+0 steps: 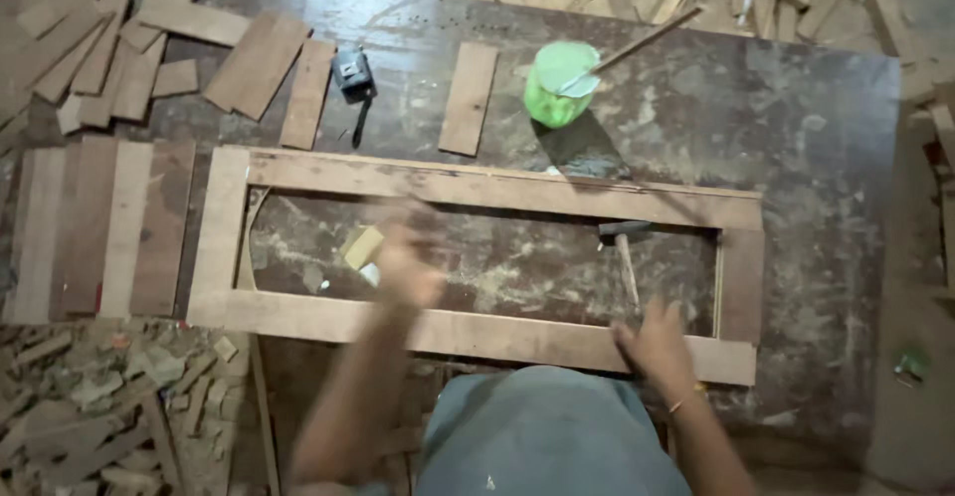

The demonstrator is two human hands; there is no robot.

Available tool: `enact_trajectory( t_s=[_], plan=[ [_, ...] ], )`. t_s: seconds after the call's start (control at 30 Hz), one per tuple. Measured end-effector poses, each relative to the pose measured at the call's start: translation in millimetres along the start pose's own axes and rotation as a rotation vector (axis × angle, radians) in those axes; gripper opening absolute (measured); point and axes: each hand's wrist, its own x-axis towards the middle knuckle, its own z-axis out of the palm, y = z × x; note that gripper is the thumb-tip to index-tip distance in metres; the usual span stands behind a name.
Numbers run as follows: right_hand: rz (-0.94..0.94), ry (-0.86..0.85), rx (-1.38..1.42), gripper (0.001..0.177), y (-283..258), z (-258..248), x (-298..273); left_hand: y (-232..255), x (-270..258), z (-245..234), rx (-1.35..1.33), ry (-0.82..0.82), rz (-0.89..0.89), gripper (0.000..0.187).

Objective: The person hammers nails into a rectangular wooden frame placed on a workbench. They repeatedly pick up nails from a small box and drive them into the wood using a hammer.

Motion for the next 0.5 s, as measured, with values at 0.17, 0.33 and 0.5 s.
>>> enact_trajectory(
  t_s=[0.17, 0.33, 0.5],
  plan=[
    [0.168, -0.178, 0.132, 0.053, 17.4, 19.6, -14.7, -121.1, 12.9, -21.7, 0.334, 0.058, -0.114, 0.033],
    [-0.018, -0.014, 0.334, 0.047, 7.4, 23.9, -21.2, -96.8, 84.2, 39.8, 1.030, -0.304, 0.742, 0.033],
    [0.000, -0.092, 0.423, 0.045, -23.6, 40.0, -7.0, -81.8, 160.4, 89.2, 1.316, -0.255, 1.060, 0.029]
  ],
)
